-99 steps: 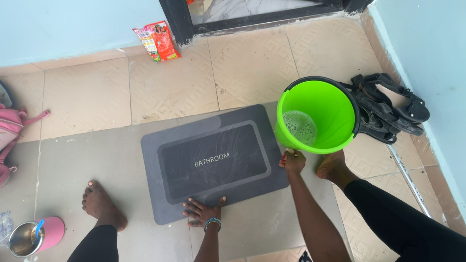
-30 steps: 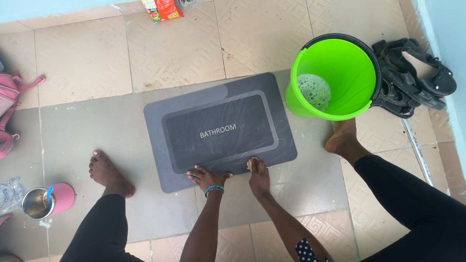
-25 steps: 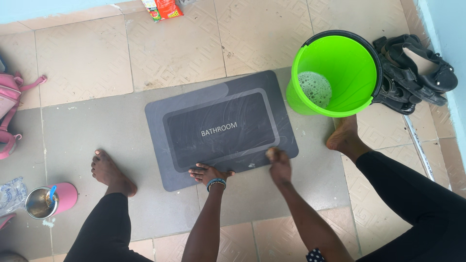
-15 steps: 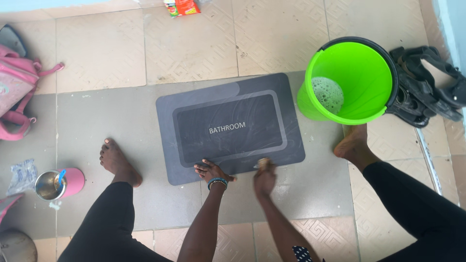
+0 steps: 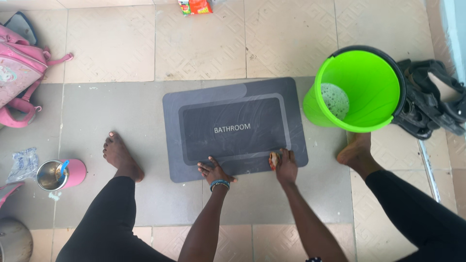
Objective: The person cleans a bathroom mat by scrubbing it with a cloth dipped in a bucket of soapy water. The person scrubs the entire surface of the mat, rinses the cloth in the bucket, and then lifts the mat.
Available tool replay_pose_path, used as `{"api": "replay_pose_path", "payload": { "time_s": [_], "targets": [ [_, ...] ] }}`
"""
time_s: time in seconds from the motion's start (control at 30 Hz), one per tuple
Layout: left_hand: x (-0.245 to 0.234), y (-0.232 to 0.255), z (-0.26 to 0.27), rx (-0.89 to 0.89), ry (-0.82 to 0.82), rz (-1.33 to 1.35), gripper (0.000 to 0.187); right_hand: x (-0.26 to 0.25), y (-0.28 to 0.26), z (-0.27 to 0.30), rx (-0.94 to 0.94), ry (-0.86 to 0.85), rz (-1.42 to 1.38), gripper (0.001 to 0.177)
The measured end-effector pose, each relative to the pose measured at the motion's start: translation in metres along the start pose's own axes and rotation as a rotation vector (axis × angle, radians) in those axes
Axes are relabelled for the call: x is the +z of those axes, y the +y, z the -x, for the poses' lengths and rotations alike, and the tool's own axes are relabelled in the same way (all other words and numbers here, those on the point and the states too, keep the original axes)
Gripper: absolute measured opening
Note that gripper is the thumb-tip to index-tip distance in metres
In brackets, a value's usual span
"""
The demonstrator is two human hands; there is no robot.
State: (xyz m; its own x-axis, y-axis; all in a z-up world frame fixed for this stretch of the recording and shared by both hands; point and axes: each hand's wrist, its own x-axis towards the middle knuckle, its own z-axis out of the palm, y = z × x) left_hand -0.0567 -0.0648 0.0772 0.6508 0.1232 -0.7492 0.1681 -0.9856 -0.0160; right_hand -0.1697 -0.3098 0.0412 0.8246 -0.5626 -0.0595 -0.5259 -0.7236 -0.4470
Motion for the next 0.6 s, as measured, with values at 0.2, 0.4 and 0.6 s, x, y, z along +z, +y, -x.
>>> {"api": "replay_pose_path", "payload": {
  "time_s": [0.2,0.4,0.6],
  "targets": [
    [0.003,-0.005,0.005,-0.011,-0.011,-0.010,0.165,0.037,-0.051,0.034,-0.039,-0.037,-0.030,0.049],
    [0.006,-0.001,0.002,-0.008,0.023,0.001,0.165,-0.009,0.032,-0.017,0.452,-0.079,-1.232,0.019],
    [0.012,0.005,-0.002,-0.029,0.050,0.048,0.163,0.036,-0.008,-0.007,0.368,0.075,0.125,0.035]
  ]
}}
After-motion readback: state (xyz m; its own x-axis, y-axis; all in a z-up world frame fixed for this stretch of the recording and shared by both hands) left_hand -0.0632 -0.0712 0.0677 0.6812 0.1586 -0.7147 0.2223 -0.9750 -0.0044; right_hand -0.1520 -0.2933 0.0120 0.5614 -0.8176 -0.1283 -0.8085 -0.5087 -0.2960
